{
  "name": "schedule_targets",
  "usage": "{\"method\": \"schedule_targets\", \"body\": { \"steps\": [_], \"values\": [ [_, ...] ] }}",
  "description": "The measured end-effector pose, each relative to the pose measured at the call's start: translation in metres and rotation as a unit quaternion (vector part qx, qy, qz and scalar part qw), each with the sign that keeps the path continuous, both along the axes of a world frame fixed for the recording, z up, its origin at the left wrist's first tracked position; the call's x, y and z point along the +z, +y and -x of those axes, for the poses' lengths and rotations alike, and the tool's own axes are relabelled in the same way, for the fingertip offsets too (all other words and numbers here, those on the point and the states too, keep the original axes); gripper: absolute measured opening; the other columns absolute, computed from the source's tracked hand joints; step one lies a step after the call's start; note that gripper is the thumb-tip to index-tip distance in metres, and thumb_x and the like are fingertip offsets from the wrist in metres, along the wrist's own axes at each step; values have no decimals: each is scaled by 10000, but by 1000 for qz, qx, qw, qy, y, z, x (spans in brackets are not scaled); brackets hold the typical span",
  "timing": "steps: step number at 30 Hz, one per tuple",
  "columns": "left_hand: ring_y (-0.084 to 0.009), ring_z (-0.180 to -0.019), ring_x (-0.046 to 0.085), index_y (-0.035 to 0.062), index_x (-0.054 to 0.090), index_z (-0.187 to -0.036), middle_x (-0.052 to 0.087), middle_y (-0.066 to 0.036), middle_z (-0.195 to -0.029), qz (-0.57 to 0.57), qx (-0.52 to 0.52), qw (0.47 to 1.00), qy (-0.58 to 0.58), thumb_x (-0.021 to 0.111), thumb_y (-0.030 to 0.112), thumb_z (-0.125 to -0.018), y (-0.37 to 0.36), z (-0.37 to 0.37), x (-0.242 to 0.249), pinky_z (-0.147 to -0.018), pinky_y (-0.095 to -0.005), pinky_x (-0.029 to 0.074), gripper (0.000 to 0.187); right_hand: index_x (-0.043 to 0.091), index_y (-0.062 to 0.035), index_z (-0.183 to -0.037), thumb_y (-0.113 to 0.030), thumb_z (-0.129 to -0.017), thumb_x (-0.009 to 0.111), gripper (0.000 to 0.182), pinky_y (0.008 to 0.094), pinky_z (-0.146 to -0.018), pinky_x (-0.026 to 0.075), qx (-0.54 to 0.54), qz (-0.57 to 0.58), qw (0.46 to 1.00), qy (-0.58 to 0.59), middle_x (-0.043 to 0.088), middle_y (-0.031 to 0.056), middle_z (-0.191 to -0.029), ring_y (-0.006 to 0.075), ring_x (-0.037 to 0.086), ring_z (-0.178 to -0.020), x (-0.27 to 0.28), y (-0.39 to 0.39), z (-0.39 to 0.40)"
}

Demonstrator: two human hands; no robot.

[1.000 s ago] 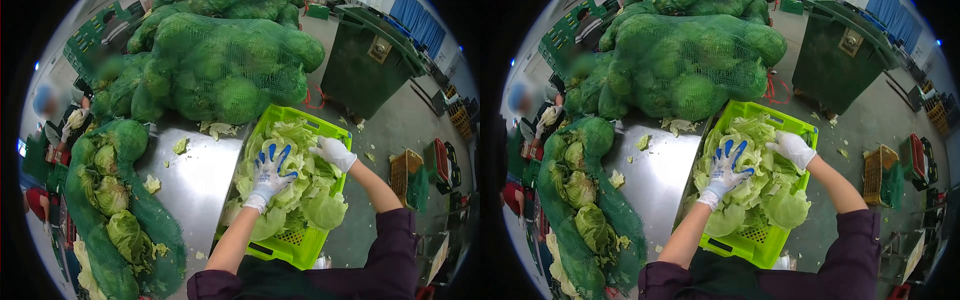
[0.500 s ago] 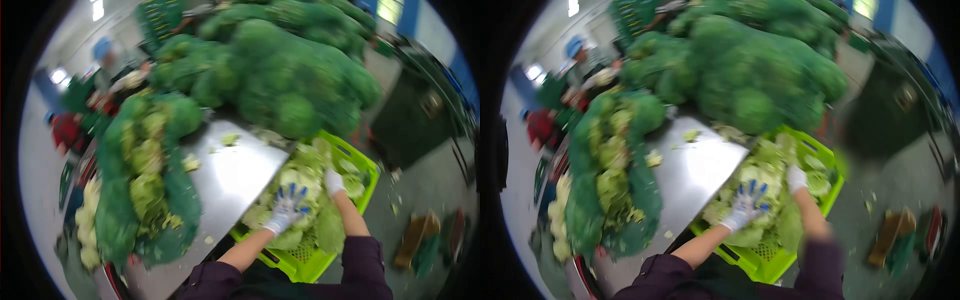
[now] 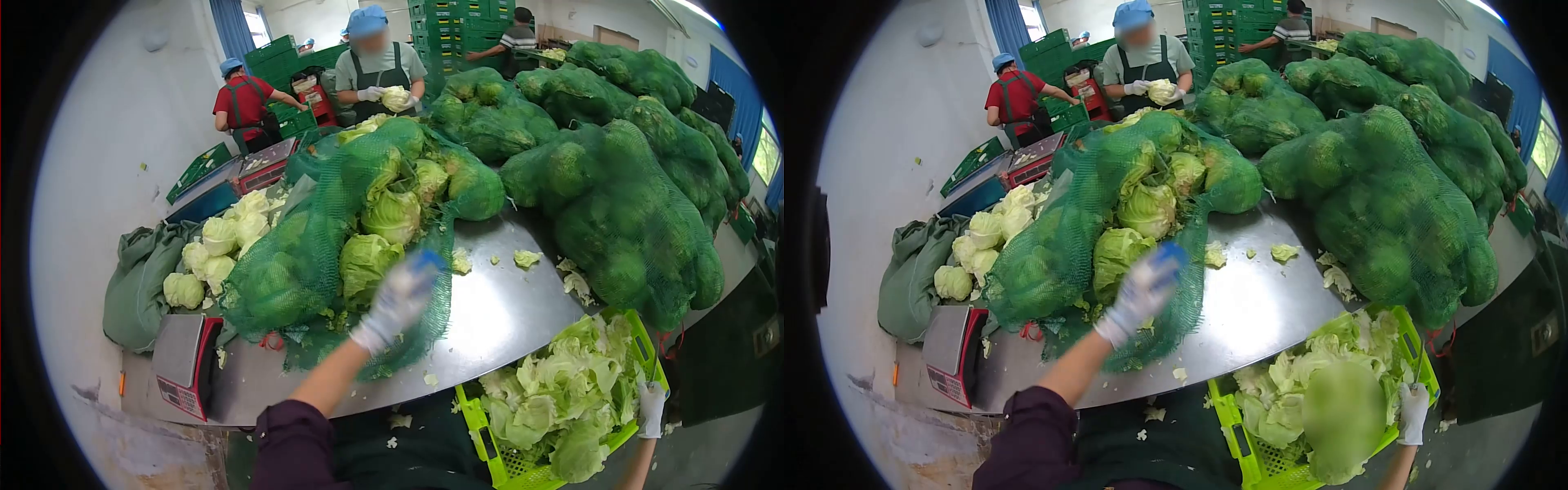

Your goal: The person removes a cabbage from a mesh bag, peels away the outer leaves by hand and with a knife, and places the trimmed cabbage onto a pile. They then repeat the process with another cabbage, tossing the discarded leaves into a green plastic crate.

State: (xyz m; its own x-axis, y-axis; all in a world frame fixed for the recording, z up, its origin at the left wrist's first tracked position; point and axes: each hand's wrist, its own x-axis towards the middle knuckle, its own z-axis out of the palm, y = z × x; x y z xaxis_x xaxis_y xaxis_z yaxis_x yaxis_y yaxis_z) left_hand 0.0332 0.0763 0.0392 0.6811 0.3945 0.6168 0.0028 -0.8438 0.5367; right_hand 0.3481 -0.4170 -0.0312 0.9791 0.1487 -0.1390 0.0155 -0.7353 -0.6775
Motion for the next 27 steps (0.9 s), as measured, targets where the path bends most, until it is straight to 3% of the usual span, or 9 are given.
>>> {"method": "schedule_targets", "body": {
  "steps": [2,6,11,13,14,17,19,23,27],
  "values": [
    [-325,-1073,579,48,593,-1190,566,-190,-1230,-143,144,979,13,588,65,-816,58,16,35,-922,-366,474,374,540,6,-830,-173,-860,635,205,266,-434,378,54,-38,992,-111,491,38,-614,112,456,-473,-22,-10,-7],
    [-347,-1169,497,106,622,-1170,569,-183,-1216,70,320,917,227,663,254,-791,129,28,1,-994,-412,393,409,581,-21,-1015,-207,-913,577,213,212,-390,360,121,-152,981,13,532,9,-660,68,498,-469,61,94,76],
    [-358,-1181,475,134,685,-1068,609,-122,-1162,-172,188,961,108,709,217,-729,36,58,1,-1021,-483,342,349,521,-4,-1234,-252,-906,564,413,283,-622,510,297,-151,939,88,647,123,-940,151,622,-660,60,195,136],
    [-339,-1167,484,129,707,-1025,641,-96,-1051,-144,140,978,56,713,189,-719,-2,78,-9,-1034,-475,327,313,512,0,-1245,-288,-905,549,447,330,-718,523,331,-117,925,142,647,170,-1033,196,650,-751,64,235,163],
    [-349,-1201,449,162,648,-1155,539,-130,-1238,-169,146,972,69,732,280,-714,-7,92,-22,-1035,-488,326,464,508,8,-1244,-327,-893,556,488,349,-784,511,352,-130,916,139,646,179,-1040,219,656,-782,45,254,169],
    [-316,-1268,390,171,565,-1270,426,-158,-1351,-120,223,964,78,799,306,-643,-31,97,-20,-1060,-458,315,682,502,-28,-1238,-340,-890,593,477,277,-538,471,363,-201,877,242,620,83,-785,126,572,-617,43,310,205],
    [-280,-1316,330,159,447,-1371,322,-149,-1424,257,19,962,-91,841,279,-592,-25,96,-62,-1081,-425,306,882,490,-40,-1197,-320,-900,602,423,240,-406,373,342,-265,847,308,493,8,-626,80,433,-454,21,343,226],
    [-270,-1315,330,103,377,-1406,303,-130,-1438,236,22,971,-32,824,188,-609,-20,96,-50,-1091,-401,303,918,469,-41,-1263,-332,-915,594,470,225,-408,402,292,-354,793,402,500,5,-644,84,470,-452,8,361,255],
    [-277,-1305,347,34,362,-1401,318,-137,-1433,419,-68,900,-101,768,121,-640,-46,68,-20,-1079,-394,317,866,484,-40,-1233,-318,-910,606,443,219,-406,397,241,-357,853,295,520,-3,-647,82,507,-468,48,318,249]
  ]
}}
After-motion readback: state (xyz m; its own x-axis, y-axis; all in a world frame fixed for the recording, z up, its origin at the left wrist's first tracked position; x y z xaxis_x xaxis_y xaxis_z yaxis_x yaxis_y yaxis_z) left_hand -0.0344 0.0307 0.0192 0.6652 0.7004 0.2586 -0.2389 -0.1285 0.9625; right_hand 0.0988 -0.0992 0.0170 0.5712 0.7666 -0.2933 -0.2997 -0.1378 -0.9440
